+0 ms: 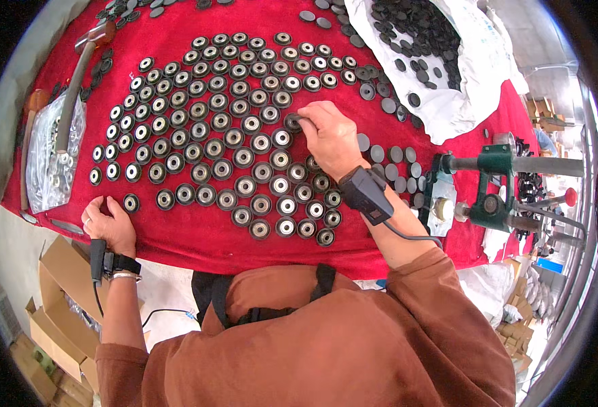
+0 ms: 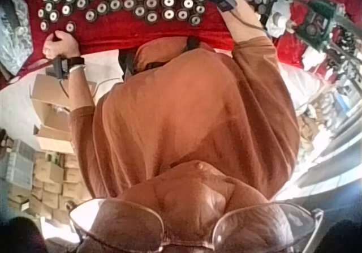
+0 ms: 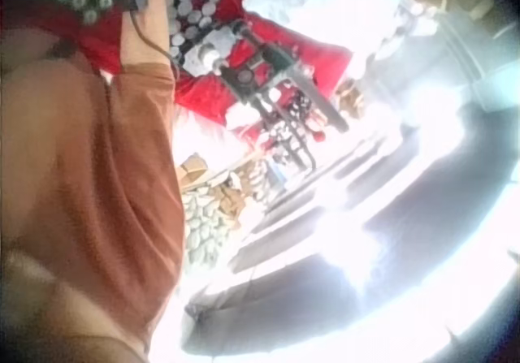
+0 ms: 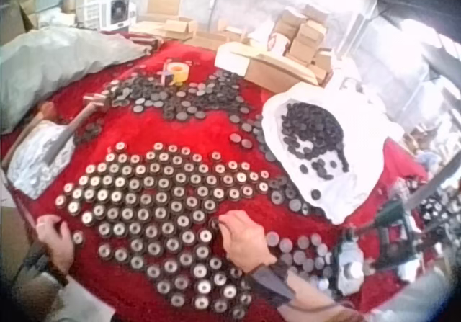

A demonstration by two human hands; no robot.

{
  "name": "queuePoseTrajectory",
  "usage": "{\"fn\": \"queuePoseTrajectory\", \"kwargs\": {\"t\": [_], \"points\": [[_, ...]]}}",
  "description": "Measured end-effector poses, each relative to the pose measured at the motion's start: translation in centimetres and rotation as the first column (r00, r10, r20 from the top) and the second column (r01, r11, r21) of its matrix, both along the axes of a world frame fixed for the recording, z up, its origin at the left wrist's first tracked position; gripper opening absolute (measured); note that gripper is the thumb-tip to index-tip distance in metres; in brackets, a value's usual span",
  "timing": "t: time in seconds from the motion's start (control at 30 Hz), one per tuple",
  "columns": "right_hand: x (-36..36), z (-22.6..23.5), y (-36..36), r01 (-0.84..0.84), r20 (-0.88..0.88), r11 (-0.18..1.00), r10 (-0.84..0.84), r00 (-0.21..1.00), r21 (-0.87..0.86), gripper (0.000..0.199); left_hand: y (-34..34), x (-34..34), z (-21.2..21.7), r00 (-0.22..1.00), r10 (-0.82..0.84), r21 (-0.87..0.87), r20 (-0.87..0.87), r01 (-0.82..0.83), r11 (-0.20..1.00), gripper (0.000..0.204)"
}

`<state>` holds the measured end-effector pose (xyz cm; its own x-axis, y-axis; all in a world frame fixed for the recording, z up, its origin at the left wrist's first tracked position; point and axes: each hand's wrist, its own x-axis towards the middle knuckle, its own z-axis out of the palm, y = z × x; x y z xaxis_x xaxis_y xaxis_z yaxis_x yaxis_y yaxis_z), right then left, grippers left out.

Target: The person is assembling small circular metal components with rubber gaskets or inserts and then tapping them with a mallet.

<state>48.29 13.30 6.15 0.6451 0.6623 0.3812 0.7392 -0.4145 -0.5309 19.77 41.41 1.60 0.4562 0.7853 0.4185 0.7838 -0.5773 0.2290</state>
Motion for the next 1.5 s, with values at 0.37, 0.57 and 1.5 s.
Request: {"fn": "queuePoseTrajectory", "kwargs": {"t": [0.37, 0.57, 1.5], "points": [[-1.1, 0.1, -0.3, -0.119, 0.331, 0.887, 0.287, 0.899, -0.447, 0.034, 0.0, -0.2, -0.2, 0.999, 0.031, -0.04, -0.011, -0.031, 0.999, 0.021], [-0.7, -1.3, -1.0, -0.116, 0.408, 0.907, 0.292, 0.865, -0.404, 0.037, -0.5, 0.2, 0.7, 0.998, 0.053, -0.061, -0.032, -0.055, 0.997, 0.021], [4.2, 5.0, -8.9, 0.045, -0.01, 0.783, -0.065, 0.998, -0.62, 0.015, -0.7, 0.1, 1.1, 0.998, 0.066, -0.013, -0.014, -0.067, 0.998, 0.022]]}}
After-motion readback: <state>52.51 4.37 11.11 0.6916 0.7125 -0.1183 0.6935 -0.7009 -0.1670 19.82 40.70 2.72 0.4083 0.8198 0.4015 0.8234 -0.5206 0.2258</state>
